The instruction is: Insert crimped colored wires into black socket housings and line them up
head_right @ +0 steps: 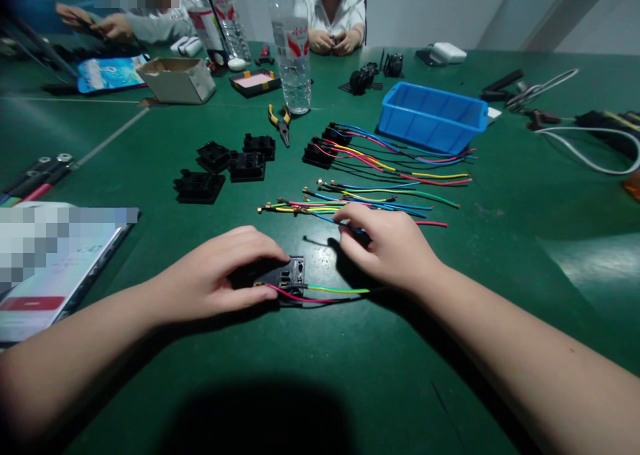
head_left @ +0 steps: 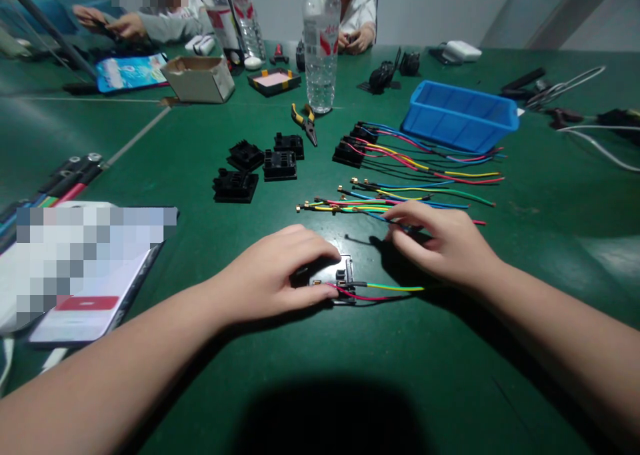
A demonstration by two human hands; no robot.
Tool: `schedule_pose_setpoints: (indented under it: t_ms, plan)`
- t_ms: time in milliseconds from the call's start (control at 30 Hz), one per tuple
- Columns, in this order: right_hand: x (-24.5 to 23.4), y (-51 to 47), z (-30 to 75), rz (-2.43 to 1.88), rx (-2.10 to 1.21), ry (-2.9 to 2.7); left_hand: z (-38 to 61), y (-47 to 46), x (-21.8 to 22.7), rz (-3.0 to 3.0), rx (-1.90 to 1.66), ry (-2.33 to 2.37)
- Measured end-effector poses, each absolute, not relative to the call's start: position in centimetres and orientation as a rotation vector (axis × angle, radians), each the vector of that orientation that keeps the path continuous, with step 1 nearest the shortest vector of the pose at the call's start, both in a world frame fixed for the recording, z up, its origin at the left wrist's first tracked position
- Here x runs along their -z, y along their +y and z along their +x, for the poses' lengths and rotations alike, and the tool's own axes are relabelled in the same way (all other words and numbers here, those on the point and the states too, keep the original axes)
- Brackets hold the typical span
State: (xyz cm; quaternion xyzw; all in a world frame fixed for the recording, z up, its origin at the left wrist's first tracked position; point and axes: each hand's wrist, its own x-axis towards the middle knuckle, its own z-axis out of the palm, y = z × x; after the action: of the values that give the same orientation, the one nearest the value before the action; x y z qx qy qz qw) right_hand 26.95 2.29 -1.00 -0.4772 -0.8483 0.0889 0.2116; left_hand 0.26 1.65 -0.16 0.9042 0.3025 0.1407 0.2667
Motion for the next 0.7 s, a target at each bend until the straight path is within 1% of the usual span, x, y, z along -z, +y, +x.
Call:
schedule_pose_setpoints:
  t_ms: [100, 233, 333, 533, 700]
  plan:
    - [1.2, 2.3, 26.7, -1.363, -0.242, -2.378, 0.2, 1.7, 0.1, 2.440, -0.372, 0.823]
    - [1.2, 2.3, 26.5, -1.422, -0.164, -2.646, 0.1, 1.6, 0.2, 2.444, -0.363, 0.827]
    - [1.0, 2.4, 26.7, -1.380, -0.132, -2.767, 0.2, 1.6, 0.2, 2.446, -0.363, 0.829]
    - [0.5, 2.6, 27.4, -1.088, -0.255, -2.880, 0.3, 1.6, 0.2, 2.449, -0.361, 0.822]
    - [0.5, 2.7, 27.4, -1.079, -0.323, -2.912, 0.3, 1.7, 0.1, 2.452, -0.362, 0.822]
